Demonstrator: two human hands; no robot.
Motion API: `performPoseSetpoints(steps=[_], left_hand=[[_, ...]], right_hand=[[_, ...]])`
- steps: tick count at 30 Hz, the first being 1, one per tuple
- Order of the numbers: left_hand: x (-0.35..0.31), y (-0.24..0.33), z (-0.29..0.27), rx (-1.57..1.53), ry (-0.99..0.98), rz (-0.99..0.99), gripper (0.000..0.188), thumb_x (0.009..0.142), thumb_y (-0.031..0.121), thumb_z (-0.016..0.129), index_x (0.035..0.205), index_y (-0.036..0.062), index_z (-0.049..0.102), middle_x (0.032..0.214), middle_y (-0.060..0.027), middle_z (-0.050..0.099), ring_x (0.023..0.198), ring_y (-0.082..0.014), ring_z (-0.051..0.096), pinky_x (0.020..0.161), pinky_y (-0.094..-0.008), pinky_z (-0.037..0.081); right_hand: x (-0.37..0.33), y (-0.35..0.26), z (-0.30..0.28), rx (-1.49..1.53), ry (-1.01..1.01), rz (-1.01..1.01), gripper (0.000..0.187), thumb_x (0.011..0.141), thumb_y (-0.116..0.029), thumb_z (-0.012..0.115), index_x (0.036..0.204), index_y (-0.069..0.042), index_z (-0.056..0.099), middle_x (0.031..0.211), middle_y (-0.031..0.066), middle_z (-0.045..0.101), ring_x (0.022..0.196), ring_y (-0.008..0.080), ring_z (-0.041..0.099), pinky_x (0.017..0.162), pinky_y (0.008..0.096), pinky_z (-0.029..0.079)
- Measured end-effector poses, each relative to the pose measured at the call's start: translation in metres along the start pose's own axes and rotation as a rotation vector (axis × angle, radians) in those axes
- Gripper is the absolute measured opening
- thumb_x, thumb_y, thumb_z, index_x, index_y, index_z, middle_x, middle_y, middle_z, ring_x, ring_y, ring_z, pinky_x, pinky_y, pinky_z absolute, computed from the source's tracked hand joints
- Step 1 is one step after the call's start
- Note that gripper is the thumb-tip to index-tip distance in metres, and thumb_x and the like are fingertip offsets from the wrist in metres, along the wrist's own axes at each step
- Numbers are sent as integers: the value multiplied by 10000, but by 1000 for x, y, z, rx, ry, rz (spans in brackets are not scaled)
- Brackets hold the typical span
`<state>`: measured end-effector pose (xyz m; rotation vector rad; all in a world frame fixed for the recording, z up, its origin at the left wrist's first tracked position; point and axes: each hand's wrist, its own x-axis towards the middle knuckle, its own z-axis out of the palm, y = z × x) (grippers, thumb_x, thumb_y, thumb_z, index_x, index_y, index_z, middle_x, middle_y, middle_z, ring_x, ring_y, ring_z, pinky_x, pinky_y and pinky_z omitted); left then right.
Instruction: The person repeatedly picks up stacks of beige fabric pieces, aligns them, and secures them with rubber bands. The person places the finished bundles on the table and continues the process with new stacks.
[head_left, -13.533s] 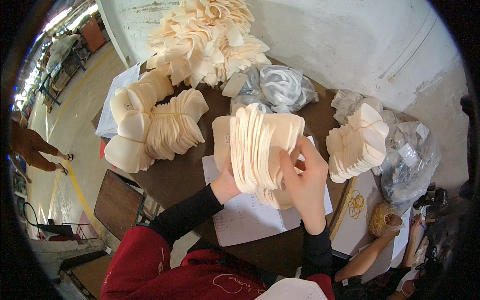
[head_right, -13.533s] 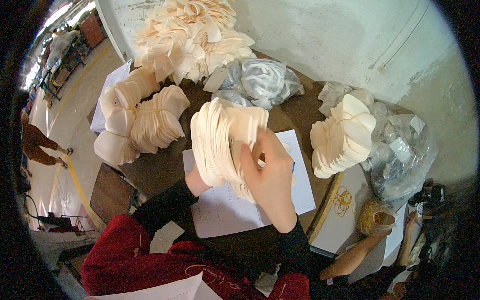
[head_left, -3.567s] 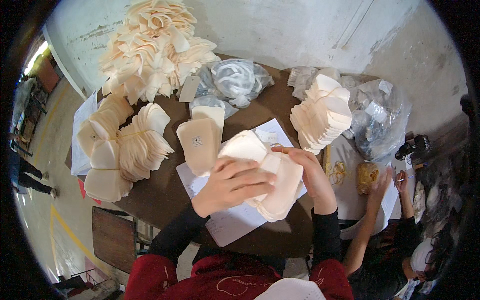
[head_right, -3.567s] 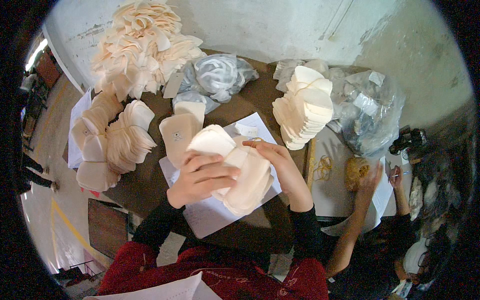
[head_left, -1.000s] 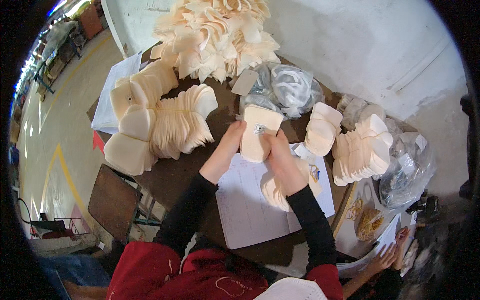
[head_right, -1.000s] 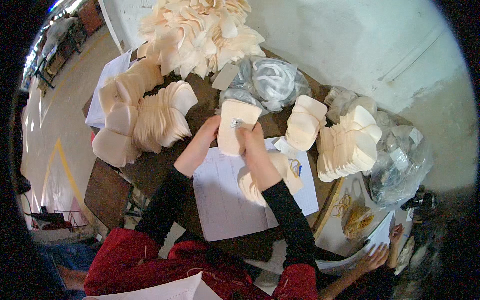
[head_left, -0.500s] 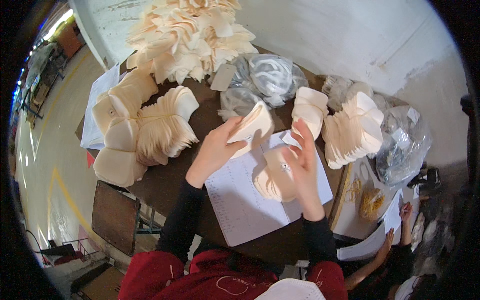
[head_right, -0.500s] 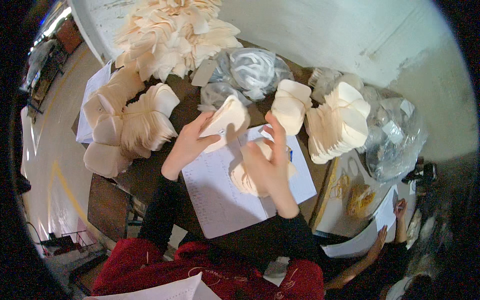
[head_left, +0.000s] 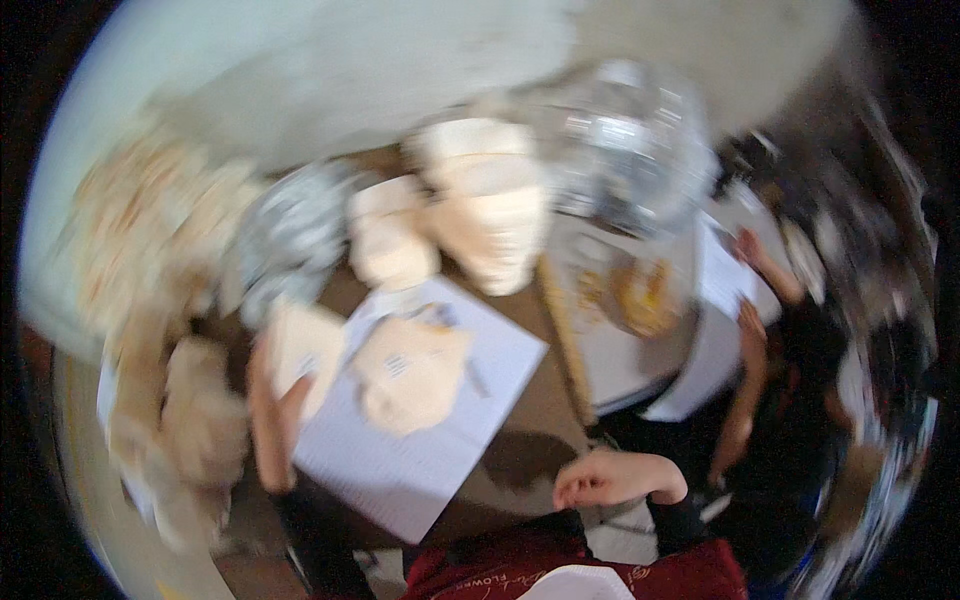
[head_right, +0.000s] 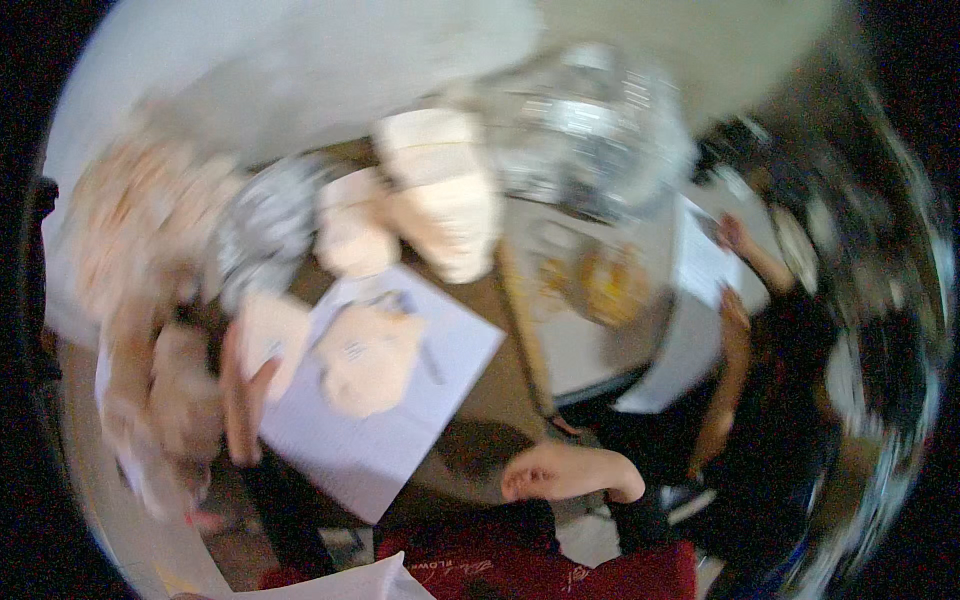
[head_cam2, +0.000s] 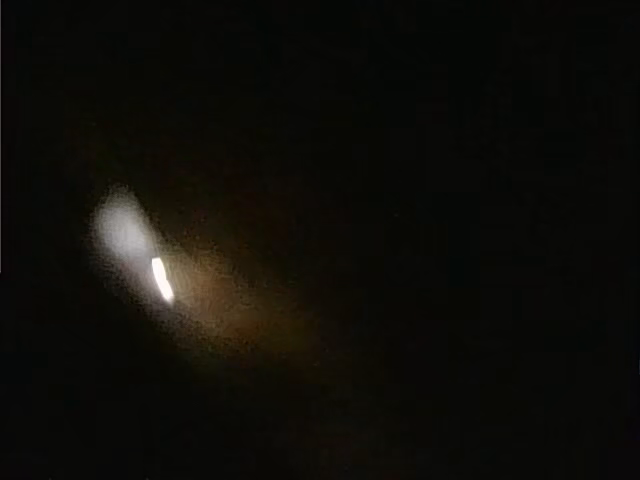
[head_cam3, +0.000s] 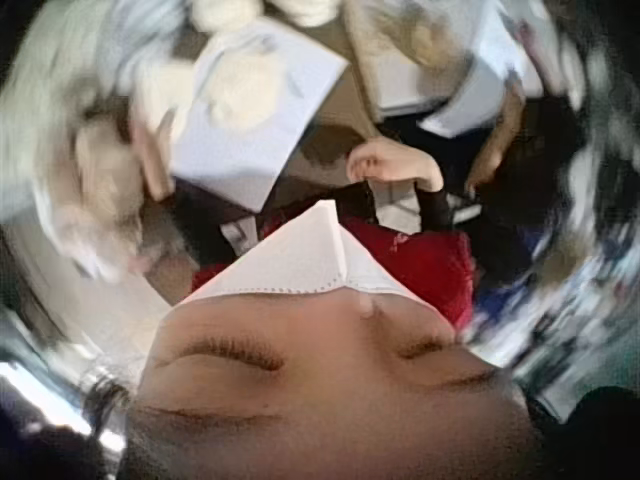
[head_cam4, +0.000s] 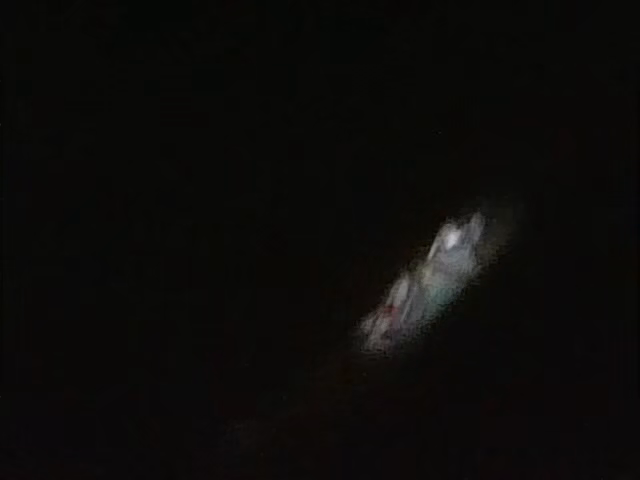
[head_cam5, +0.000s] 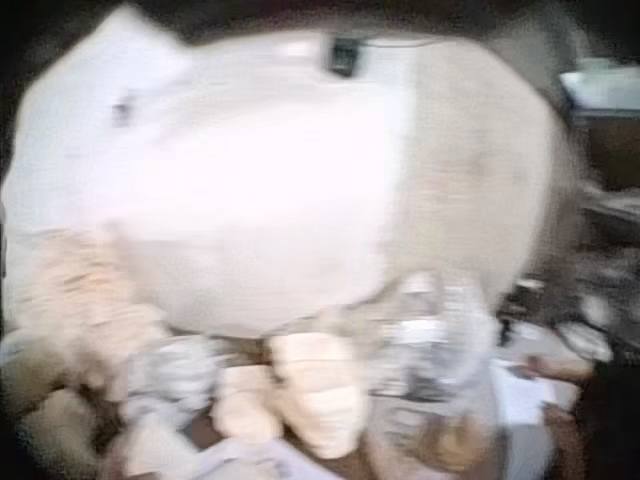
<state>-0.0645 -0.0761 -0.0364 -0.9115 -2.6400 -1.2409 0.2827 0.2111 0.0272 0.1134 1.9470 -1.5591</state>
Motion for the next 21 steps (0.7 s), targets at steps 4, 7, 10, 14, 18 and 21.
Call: performPoseSetpoints(steps=[4, 7, 10, 14, 18, 21], left_hand=[[-2, 10, -4, -17, 148, 53, 750, 770, 10, 681, 1456, 14, 380, 1456, -189, 435, 1336, -299, 421, 1116, -404, 323], [-21, 35, 25, -72, 171, 111, 720, 786, 23, 673, 1449, 15, 392, 1433, -184, 453, 1307, -290, 439, 1091, -394, 339], [-69, 44, 76, -177, -17, 76, 692, 801, 36, 666, 1441, 16, 403, 1410, -179, 471, 1278, -281, 457, 1067, -385, 356], [-184, 53, 163, -266, -545, -90, 654, 822, 53, 656, 1430, 17, 419, 1380, -172, 495, 1239, -270, 480, 1035, -373, 378], [-296, 60, 222, -263, -1055, -192, 617, 843, 70, 646, 1420, 19, 435, 1349, -165, 519, 1200, -258, 503, 1003, -360, 400], [-339, 52, 244, -219, -1313, -223, 589, 858, 83, 638, 1412, 20, 447, 1326, -160, 537, 1171, -249, 521, 979, -351, 416]], right_hand=[[-41, 143, 101, -219, -560, 537, 411, 830, -335, 674, 1046, 15, 679, 944, 185, 690, 809, 244, 625, 726, 428, 481], [-78, 245, 237, 9, -337, 894, 415, 840, -333, 668, 1065, 15, 669, 939, 172, 687, 804, 234, 620, 723, 419, 482], [-79, 282, 330, 362, 62, 1046, 418, 850, -331, 661, 1085, 15, 659, 934, 158, 683, 798, 224, 616, 720, 411, 483], [-61, 302, 364, 531, 386, 1041, 424, 863, -328, 652, 1112, 16, 646, 927, 140, 678, 791, 211, 611, 716, 399, 485], [-42, 317, 354, 577, 549, 969, 430, 876, -325, 643, 1138, 16, 633, 921, 122, 673, 784, 198, 605, 711, 388, 487], [-38, 318, 352, 620, 618, 946, 435, 886, -322, 636, 1158, 16, 623, 916, 108, 670, 779, 188, 601, 708, 379, 488]])
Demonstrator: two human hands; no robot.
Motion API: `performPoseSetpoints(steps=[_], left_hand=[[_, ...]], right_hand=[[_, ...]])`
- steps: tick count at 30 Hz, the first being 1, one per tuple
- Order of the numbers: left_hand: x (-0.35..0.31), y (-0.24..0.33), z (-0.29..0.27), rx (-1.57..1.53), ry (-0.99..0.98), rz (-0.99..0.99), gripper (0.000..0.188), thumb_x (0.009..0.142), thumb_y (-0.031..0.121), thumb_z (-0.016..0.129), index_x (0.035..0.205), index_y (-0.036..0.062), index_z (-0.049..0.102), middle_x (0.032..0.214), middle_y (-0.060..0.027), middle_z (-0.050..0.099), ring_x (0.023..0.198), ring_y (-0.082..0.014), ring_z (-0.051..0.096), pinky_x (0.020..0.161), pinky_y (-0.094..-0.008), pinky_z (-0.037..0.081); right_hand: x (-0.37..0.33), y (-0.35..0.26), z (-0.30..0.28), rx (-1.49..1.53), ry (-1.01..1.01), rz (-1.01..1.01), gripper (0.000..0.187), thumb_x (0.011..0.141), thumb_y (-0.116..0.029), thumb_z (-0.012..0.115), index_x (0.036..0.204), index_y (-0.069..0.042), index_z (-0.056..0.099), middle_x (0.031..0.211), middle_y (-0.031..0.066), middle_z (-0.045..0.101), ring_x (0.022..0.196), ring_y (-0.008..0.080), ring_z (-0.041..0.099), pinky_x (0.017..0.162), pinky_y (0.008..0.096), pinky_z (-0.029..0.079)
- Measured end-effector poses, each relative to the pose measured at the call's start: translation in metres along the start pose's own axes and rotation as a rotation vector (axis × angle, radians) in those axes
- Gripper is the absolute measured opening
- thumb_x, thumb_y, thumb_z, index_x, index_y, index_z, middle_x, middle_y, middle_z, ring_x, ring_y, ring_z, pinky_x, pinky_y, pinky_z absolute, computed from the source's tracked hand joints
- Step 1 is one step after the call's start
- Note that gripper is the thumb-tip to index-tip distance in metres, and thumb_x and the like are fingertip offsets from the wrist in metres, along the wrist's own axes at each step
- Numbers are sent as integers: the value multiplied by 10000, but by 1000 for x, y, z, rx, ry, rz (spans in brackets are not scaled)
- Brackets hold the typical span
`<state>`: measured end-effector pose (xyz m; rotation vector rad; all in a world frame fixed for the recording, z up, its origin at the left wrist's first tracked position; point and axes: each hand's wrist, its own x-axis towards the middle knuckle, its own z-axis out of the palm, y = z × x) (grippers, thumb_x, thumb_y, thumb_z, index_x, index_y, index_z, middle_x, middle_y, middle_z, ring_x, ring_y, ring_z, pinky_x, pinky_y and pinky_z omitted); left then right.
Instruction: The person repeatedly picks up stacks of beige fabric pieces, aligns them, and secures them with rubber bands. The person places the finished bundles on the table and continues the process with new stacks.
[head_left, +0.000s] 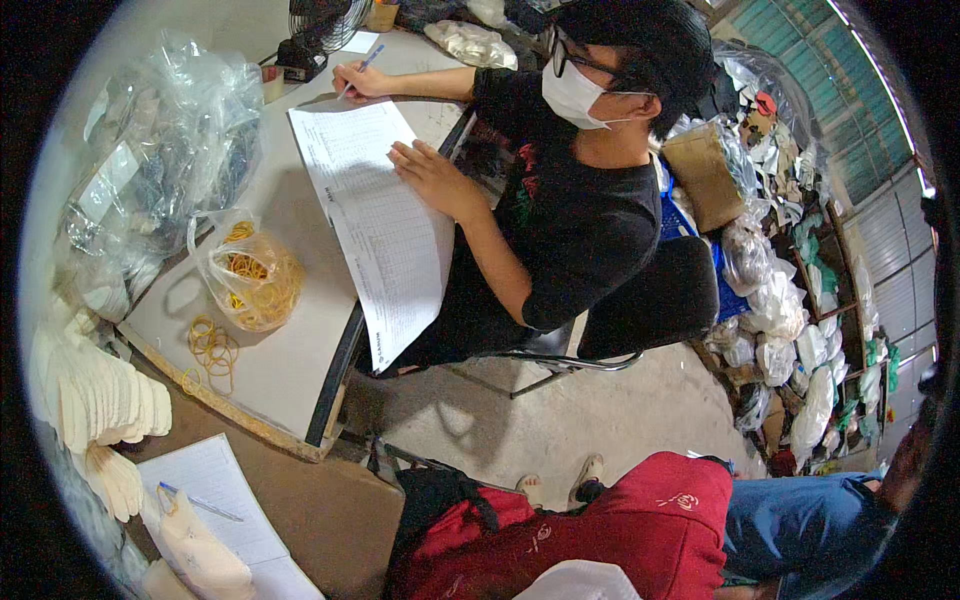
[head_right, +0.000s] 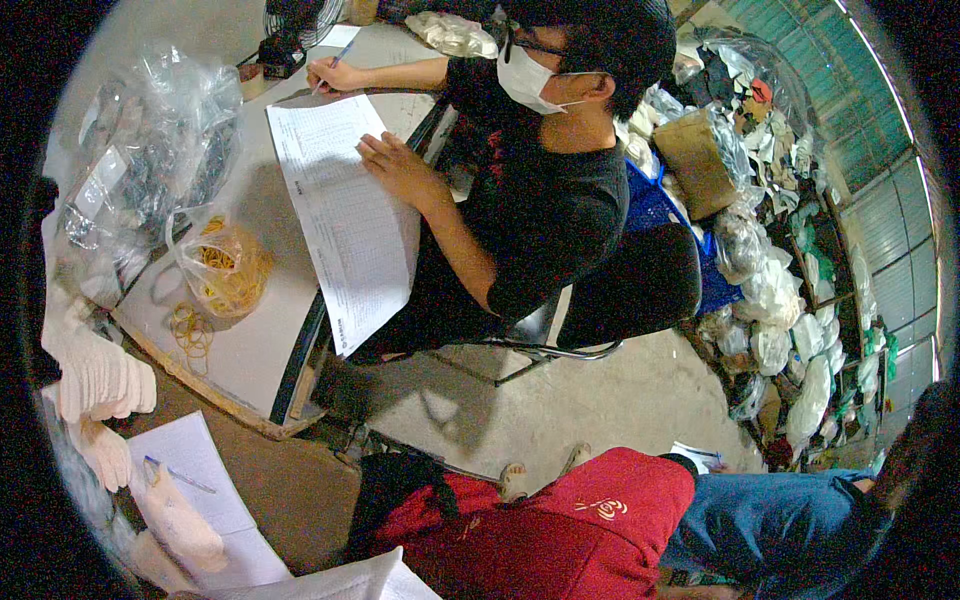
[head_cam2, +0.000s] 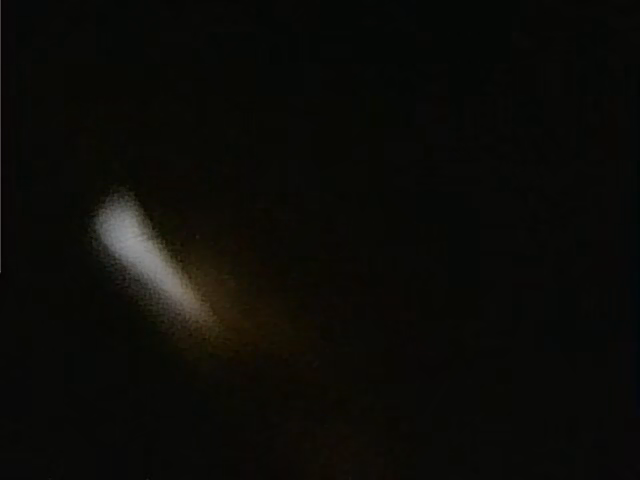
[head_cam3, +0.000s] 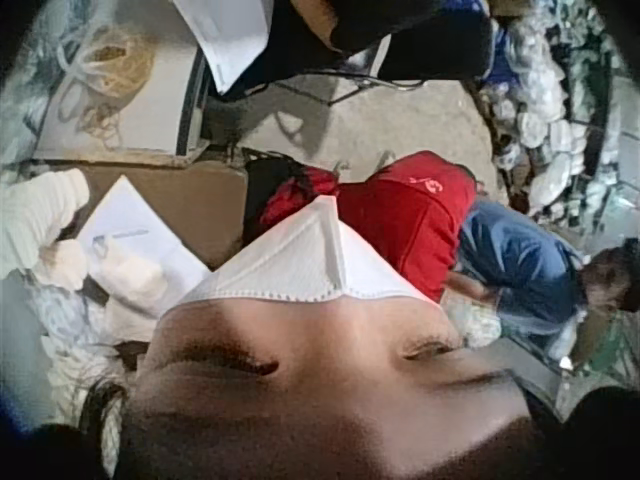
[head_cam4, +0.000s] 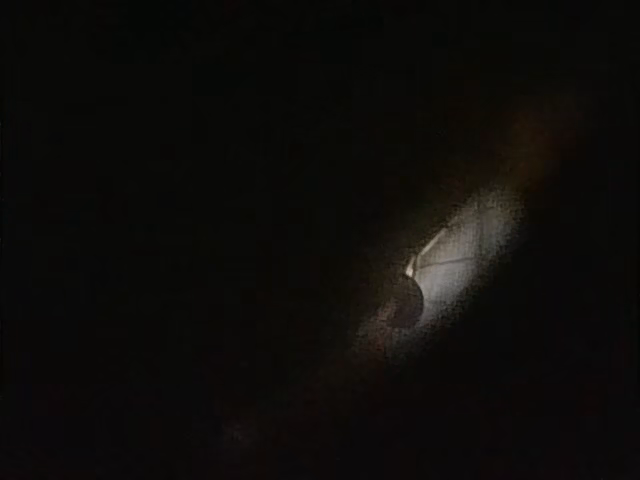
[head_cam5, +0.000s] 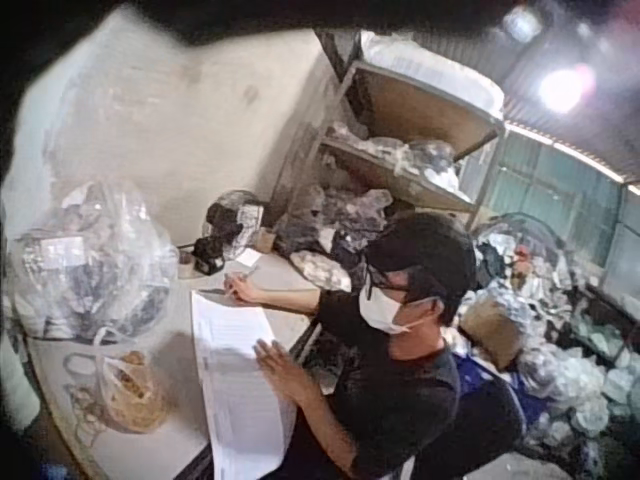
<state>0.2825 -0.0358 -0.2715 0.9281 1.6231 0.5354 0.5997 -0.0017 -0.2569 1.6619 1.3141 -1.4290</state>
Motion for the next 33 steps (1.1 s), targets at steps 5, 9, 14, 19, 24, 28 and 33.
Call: performPoseSetpoints(steps=[5, 9, 14, 19, 24, 28, 33], left_hand=[[3, -19, 15, 46, -154, -124, 545, 884, 104, 625, 1399, 21, 467, 1288, -152, 567, 1122, -234, 550, 939, -336, 444], [14, -22, 15, 77, -193, -184, 511, 905, 121, 615, 1389, 23, 482, 1258, -146, 591, 1084, -222, 574, 907, -323, 466], [10, -26, -9, 13, -147, -240, 471, 930, 142, 602, 1376, 24, 502, 1220, -137, 621, 1035, -207, 603, 867, -308, 493], [-64, -54, -119, -102, -237, -495, 434, 956, 164, 590, 1362, 26, 522, 1182, -129, 651, 987, -192, 632, 827, -292, 521], [-199, 13, -232, -252, -740, -483, 401, 982, 185, 577, 1349, 28, 542, 1144, -121, 681, 938, -177, 662, 787, -277, 549], [-237, 122, -317, -306, 226, 162, 253, 1001, 217, 562, 1152, 34, 651, 890, -24, 702, 765, -93, 631, 635, -238, 496], [-166, 100, -325, -19, 1083, 248, 404, 1002, 339, 520, 935, -48, 617, 744, -140, 636, 733, -213, 632, 698, -360, 483]], right_hand=[[-1, 3, 0, 39, 21, -17, 443, 902, -318, 625, 1191, 17, 606, 907, 85, 664, 770, 172, 594, 703, 364, 490], [2, 10, -4, 49, 36, -33, 450, 915, -315, 616, 1217, 17, 593, 901, 67, 659, 763, 159, 589, 699, 353, 492], [8, 7, -37, -30, 34, -65, 460, 931, -312, 605, 1250, 18, 577, 893, 44, 653, 754, 142, 582, 694, 339, 494], [24, -15, -75, -165, -70, -120, 469, 947, -308, 593, 1284, 18, 560, 884, 22, 647, 745, 126, 575, 688, 324, 496], [22, -78, -113, -432, -405, -195, 480, 964, -304, 582, 1317, 19, 543, 876, -1, 641, 736, 110, 568, 683, 310, 498], [-14, -178, -120, -737, -908, -364, 488, 977, -301, 573, 1343, 19, 530, 870, -19, 636, 729, 97, 563, 679, 298, 500], [-161, -382, -136, -924, -1103, -873, 442, 988, -325, 586, 1326, -41, 552, 923, 5, 675, 837, 103, 604, 749, 295, 521]])
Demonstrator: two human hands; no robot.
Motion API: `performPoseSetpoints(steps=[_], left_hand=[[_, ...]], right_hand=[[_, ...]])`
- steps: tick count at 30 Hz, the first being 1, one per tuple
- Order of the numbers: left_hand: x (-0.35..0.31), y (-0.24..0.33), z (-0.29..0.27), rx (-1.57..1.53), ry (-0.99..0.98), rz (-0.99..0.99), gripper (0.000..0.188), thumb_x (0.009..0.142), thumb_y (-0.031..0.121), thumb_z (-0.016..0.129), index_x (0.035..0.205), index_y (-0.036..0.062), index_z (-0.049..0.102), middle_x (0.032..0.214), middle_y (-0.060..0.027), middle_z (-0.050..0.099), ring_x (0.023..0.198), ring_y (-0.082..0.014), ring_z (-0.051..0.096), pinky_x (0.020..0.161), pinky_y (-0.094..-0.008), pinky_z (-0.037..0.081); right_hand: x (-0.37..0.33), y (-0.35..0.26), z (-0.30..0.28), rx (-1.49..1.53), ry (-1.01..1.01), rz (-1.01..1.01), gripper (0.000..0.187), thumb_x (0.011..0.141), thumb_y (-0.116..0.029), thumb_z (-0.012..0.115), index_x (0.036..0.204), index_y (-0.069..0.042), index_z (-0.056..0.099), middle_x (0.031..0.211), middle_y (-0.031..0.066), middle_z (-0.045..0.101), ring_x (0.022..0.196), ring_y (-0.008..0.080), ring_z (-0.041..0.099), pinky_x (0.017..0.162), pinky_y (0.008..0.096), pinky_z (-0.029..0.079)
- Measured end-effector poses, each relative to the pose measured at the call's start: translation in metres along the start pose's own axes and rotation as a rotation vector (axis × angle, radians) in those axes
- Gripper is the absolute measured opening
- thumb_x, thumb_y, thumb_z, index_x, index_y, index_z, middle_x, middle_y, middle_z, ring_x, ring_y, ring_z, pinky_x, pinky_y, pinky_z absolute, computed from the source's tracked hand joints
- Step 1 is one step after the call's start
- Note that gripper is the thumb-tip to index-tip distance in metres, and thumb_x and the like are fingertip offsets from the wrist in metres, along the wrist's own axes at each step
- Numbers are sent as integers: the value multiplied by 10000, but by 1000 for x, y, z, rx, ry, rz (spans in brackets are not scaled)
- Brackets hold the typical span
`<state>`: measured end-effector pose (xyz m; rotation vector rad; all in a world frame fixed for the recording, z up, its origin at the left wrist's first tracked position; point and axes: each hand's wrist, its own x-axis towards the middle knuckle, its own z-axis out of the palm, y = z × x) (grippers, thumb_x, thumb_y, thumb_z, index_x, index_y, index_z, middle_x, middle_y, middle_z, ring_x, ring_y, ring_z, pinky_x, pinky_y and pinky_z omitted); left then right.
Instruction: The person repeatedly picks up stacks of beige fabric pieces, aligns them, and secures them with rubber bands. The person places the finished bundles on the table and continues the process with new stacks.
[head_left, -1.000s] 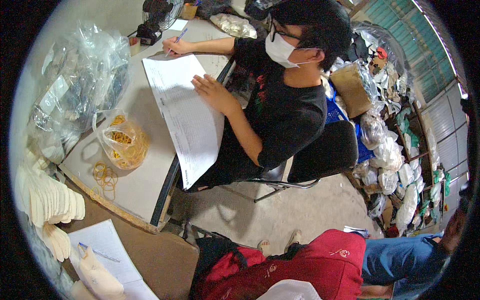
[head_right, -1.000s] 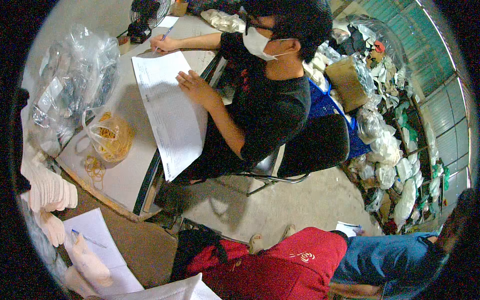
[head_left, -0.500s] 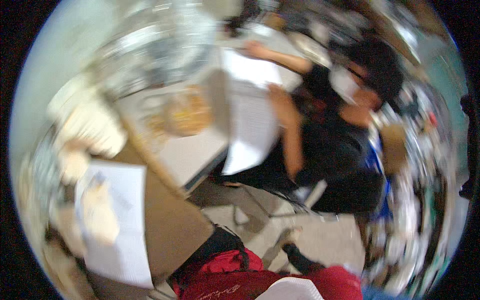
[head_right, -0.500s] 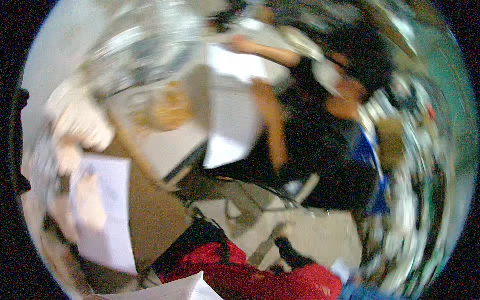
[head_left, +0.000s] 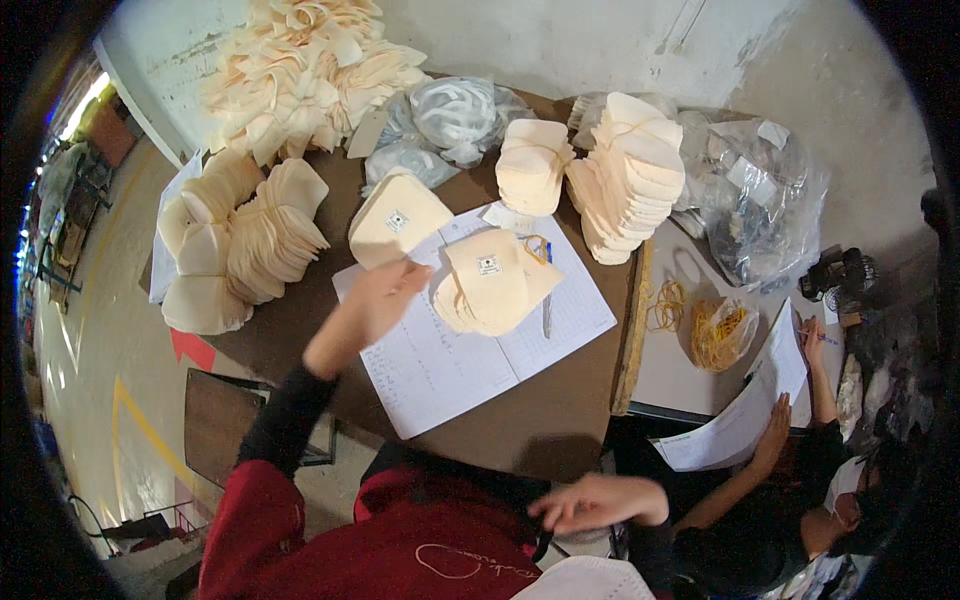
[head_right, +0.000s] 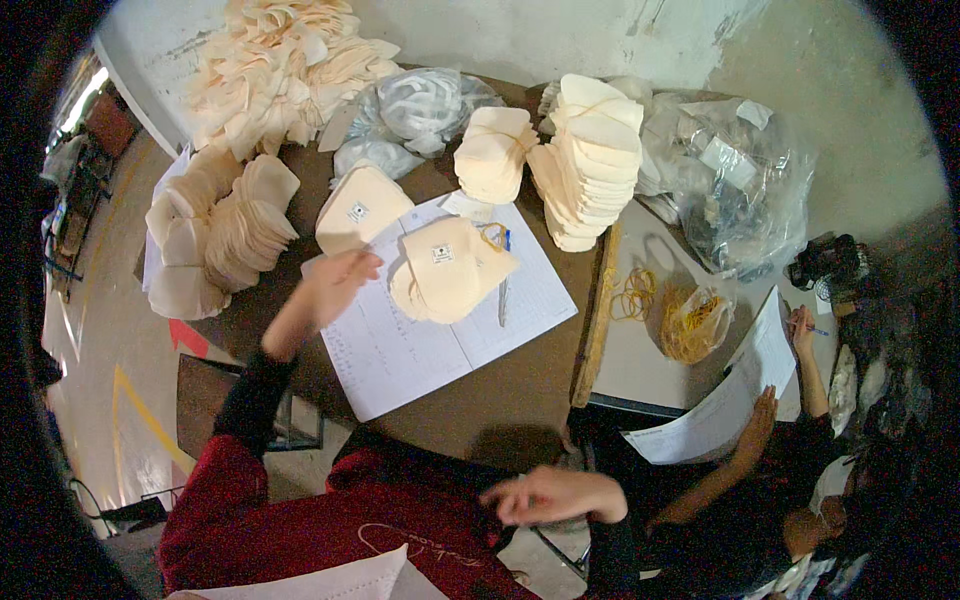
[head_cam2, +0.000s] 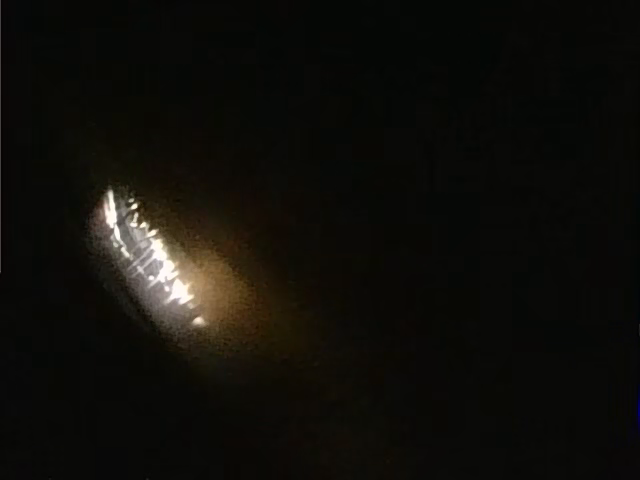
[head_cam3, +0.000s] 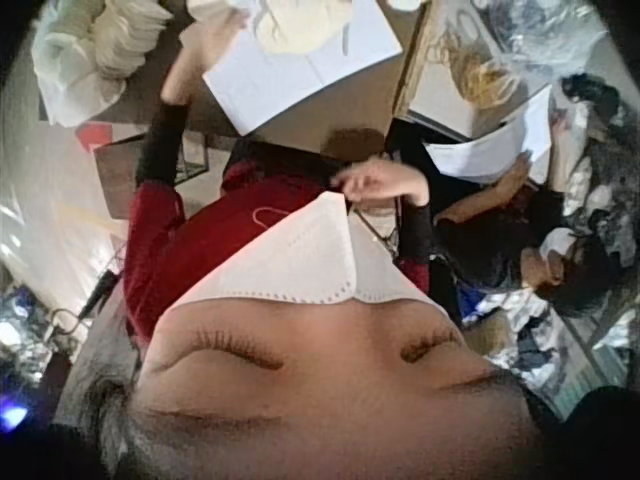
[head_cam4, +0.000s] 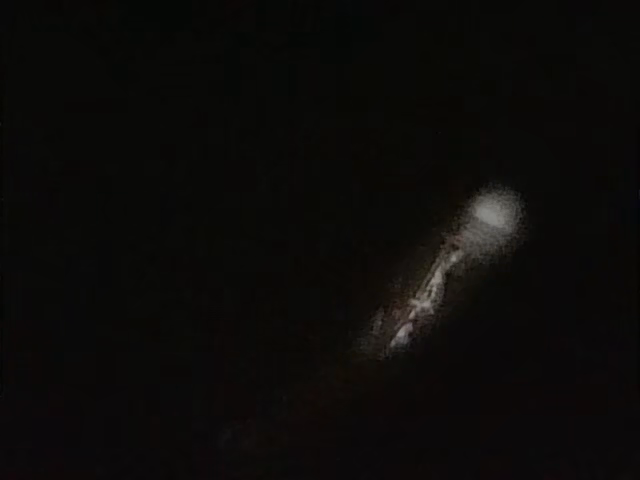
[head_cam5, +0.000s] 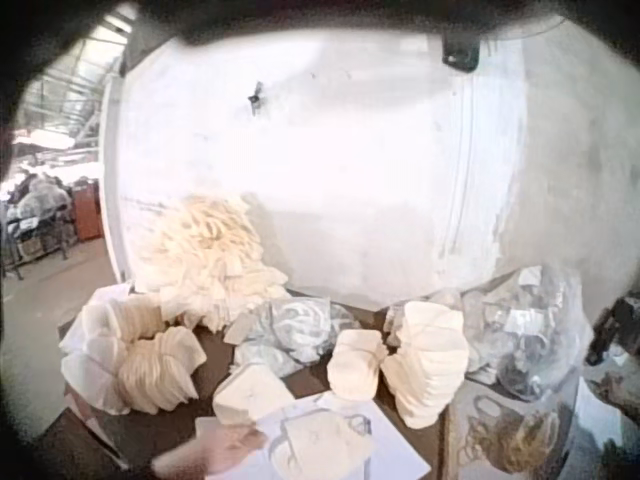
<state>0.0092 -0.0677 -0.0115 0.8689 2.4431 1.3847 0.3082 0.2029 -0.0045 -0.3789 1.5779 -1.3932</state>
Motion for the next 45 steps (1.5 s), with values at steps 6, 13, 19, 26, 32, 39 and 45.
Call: performPoseSetpoints(steps=[6, 13, 19, 26, 32, 39, 45], left_hand=[[53, 24, 53, 379, -154, -117, 568, 907, 408, 647, 1196, -70, 538, 1202, -256, 576, 1081, -352, 595, 941, -421, 462], [63, -13, 32, -92, -177, -11, 645, 795, 169, 764, 1315, -63, 460, 1253, -205, 571, 1211, -289, 557, 995, -400, 451], [46, 20, 13, 515, -42, 400, 615, 796, 81, 680, 1372, 30, 469, 1170, -176, 579, 1134, -343, 562, 968, -428, 449], [45, 36, 27, 497, -11, 376, 661, 820, 138, 668, 1431, 88, 420, 1195, -148, 557, 1111, -328, 551, 921, -431, 445], [47, 29, 22, 376, -169, 273, 632, 838, 111, 666, 1431, 124, 449, 1175, -163, 582, 1107, -360, 562, 927, -436, 458], [39, 41, 14, 295, -239, 320, 640, 784, -24, 654, 1390, 125, 509, 1229, -154, 589, 1109, -366, 574, 926, -415, 478], [45, 23, 18, 181, -281, 421, 675, 779, 1, 670, 1414, 100, 465, 1362, -138, 508, 1221, -348, 518, 1027, -424, 408]], right_hand=[[102, -43, -110, 243, 1223, -260, 474, 1003, -214, 537, 1409, -3, 415, 1205, 109, 610, 1090, 170, 593, 916, 306, 472], [147, -60, -109, -108, 1106, -120, 535, 964, -163, 584, 1427, 11, 378, 1206, 168, 616, 1079, 180, 607, 948, 303, 463], [121, -82, -130, -166, 1647, -529, 871, 840, -149, 748, 1527, -58, 220, 1487, 197, 352, 1356, 299, 397, 1074, 440, 375], [152, -64, -133, -609, 1415, -448, 630, 873, -153, 709, 1383, 1, 372, 1426, 271, 334, 1331, 430, 358, 1088, 479, 334], [152, -48, -130, -327, 1566, -320, 544, 862, -30, 666, 1324, -3, 380, 1159, 189, 472, 1090, 312, 492, 989, 438, 373], [150, -66, -131, -464, 1492, -445, 870, 775, -24, 732, 1475, -9, 216, 1396, 214, 363, 1320, 318, 378, 1120, 418, 278], [152, -50, -130, -239, 1217, -534, 959, 784, 43, 634, 1541, -29, 50, 1453, 201, 315, 1382, 312, 315, 1162, 402, 224]])
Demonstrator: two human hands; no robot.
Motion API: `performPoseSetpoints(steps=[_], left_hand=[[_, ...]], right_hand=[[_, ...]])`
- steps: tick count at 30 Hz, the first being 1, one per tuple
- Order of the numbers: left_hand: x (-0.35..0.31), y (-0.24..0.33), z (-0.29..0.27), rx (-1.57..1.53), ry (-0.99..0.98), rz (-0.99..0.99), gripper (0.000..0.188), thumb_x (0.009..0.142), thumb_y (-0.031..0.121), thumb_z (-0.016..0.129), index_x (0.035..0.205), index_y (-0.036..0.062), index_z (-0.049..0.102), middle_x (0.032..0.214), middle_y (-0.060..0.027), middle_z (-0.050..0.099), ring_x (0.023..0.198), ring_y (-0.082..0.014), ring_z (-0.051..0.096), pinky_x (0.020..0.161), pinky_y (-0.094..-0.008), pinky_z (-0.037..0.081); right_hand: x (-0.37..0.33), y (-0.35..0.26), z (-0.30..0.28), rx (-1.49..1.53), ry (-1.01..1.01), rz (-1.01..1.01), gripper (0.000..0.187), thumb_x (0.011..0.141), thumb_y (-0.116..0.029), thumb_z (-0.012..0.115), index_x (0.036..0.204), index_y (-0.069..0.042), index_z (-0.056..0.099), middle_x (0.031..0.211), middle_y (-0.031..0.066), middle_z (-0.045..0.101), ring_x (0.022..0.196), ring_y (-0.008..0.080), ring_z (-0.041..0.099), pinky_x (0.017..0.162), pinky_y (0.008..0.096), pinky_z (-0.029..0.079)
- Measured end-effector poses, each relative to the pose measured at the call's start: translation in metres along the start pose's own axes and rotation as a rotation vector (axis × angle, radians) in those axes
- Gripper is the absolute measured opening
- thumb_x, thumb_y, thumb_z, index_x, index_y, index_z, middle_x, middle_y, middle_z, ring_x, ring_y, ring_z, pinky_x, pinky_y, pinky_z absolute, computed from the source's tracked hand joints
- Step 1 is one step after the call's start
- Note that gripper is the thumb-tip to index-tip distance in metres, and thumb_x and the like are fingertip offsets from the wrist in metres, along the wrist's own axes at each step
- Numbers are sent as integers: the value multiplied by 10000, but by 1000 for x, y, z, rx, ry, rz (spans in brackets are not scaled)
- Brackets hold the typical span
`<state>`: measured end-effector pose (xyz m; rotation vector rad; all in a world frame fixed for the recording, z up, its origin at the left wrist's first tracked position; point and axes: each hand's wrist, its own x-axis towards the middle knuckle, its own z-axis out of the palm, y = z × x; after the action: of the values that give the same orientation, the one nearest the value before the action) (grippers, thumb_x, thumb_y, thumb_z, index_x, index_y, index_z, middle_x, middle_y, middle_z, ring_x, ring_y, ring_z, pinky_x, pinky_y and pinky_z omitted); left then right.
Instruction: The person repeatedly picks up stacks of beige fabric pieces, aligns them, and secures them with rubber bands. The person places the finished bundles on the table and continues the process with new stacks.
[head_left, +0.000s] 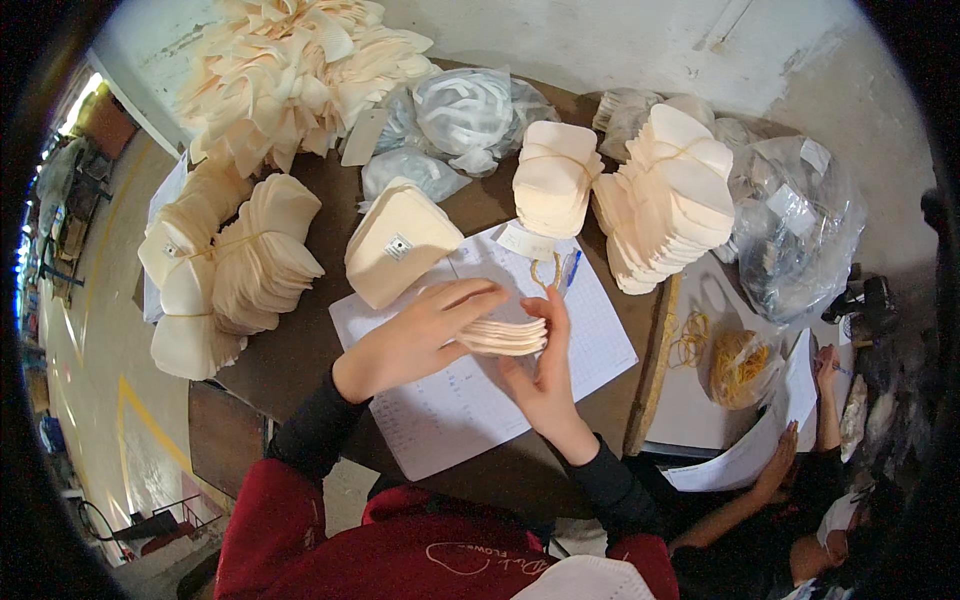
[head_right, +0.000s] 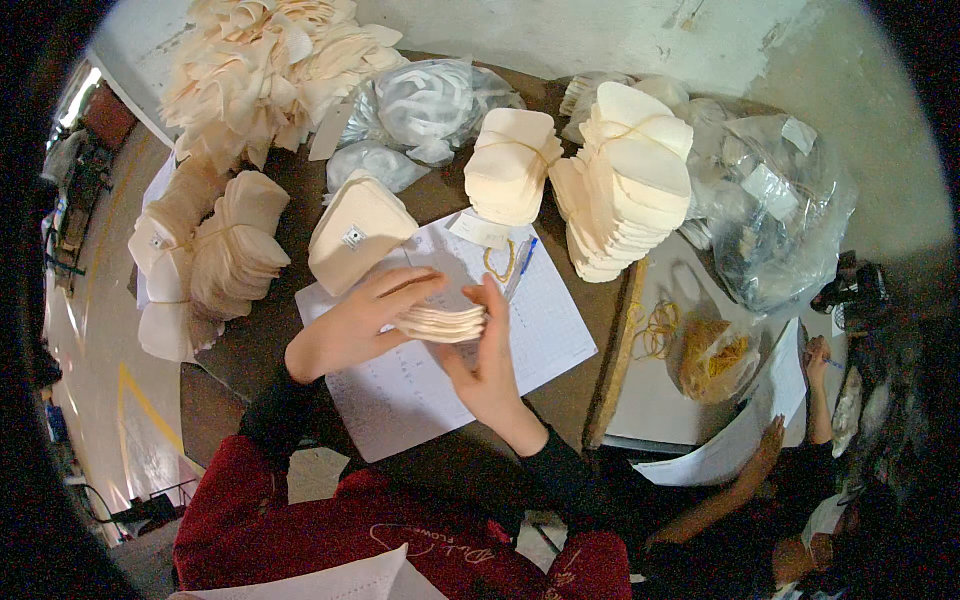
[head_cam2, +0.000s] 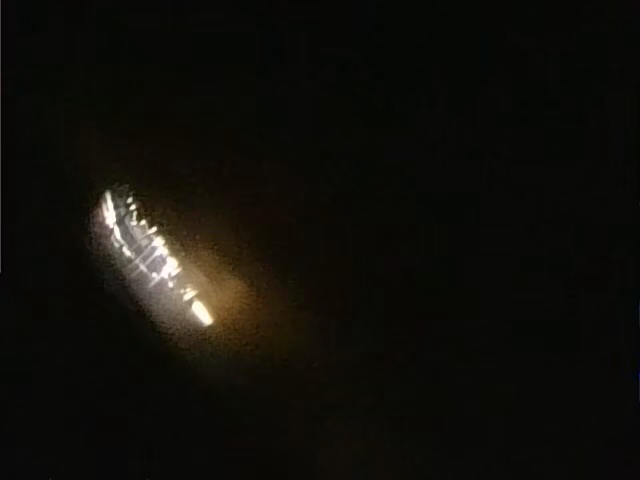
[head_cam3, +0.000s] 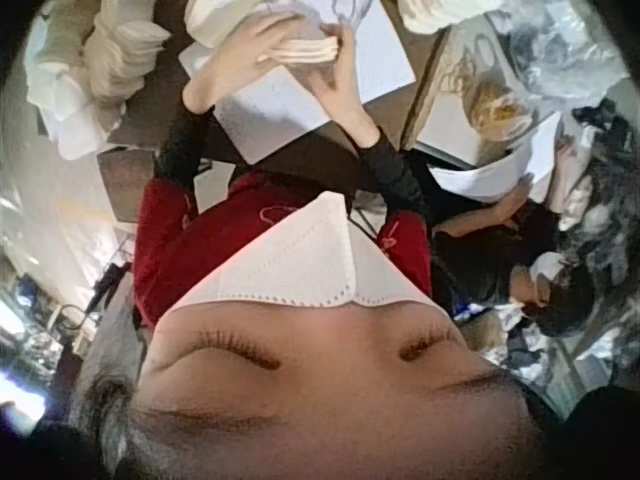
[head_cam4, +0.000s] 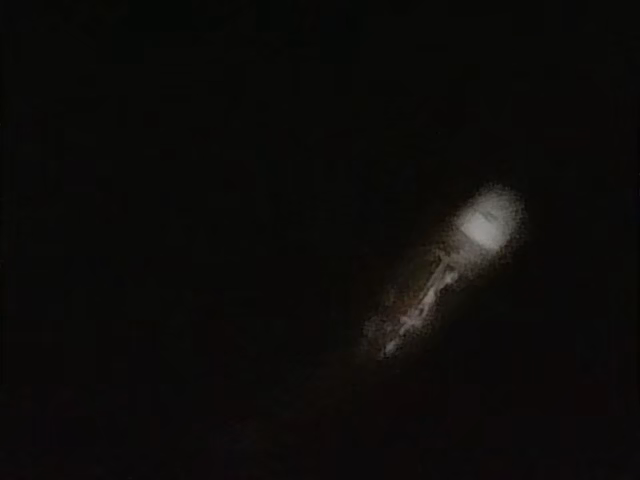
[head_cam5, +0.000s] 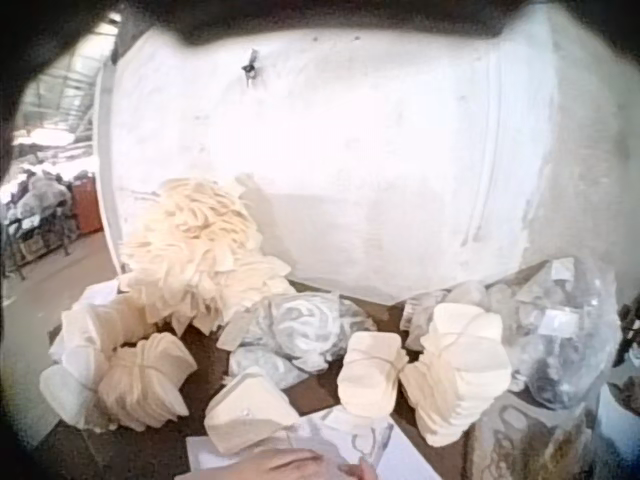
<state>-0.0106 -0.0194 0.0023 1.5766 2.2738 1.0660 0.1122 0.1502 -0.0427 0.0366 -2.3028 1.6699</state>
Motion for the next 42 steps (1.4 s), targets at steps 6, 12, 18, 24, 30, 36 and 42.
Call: performPoseSetpoints(steps=[6, 12, 18, 24, 30, 36, 42], left_hand=[[-2, 12, 8, 409, -102, -15, 570, 859, 204, 675, 1389, 119, 484, 1279, -122, 561, 1158, -329, 560, 974, -392, 438], [-1, -18, -23, -58, 84, -119, 526, 906, 224, 671, 1378, 81, 488, 1243, -121, 596, 1111, -274, 598, 922, -360, 468], [-23, -99, -32, -51, 589, -599, 663, 828, 299, 750, 1332, -46, 494, 1181, -269, 616, 1110, -360, 616, 967, -364, 459], [-6, -74, -49, -171, 376, -473, 605, 786, 192, 789, 1278, -40, 523, 1183, -176, 621, 1055, -221, 629, 900, -332, 494], [3, -16, -31, -118, 16, -70, 560, 762, 160, 773, 1255, 14, 551, 1138, -148, 600, 1098, -294, 604, 952, -349, 471], [-3, -12, -27, -61, -171, -38, 816, 722, 289, 814, 1408, 59, 437, 1282, -173, 519, 1274, -373, 450, 1092, -450, 337], [4, 10, -10, 322, -240, -45, 1092, 643, 404, 855, 1513, 115, 261, 1469, -152, 336, 1408, -418, 248, 1125, -662, 177]], right_hand=[[-1, 10, 5, 51, 19, 53, 630, 841, 26, 557, 1406, 36, 278, 1367, 208, 370, 1279, 304, 394, 1094, 399, 311], [-3, 0, -1, 220, 30, 266, 465, 882, 9, 574, 1301, -14, 375, 1070, 126, 574, 954, 179, 563, 867, 303, 457], [-5, -2, -11, 220, -254, -126, 388, 858, 46, 580, 1202, -38, 423, 1162, 139, 560, 1051, 218, 572, 931, 322, 443], [-1, -12, -8, 179, -317, 62, 327, 858, 58, 594, 1138, -39, 458, 1132, 146, 601, 1037, 239, 595, 928, 342, 443], [3, 1, -7, -88, -16, -215, 378, 815, 37, 619, 1158, -38, 481, 1220, 183, 493, 1130, 306, 511, 989, 391, 406], [6, 12, -4, -26, 89, -108, 624, 764, 14, 663, 1307, -66, 366, 1454, 235, 254, 1364, 357, 311, 1140, 449, 265], [0, 22, -4, 48, 22, -72, 1158, 698, -39, 767, 1547, -41, -21, 1560, 254, 127, 1474, 357, 139, 1206, 431, 148]])
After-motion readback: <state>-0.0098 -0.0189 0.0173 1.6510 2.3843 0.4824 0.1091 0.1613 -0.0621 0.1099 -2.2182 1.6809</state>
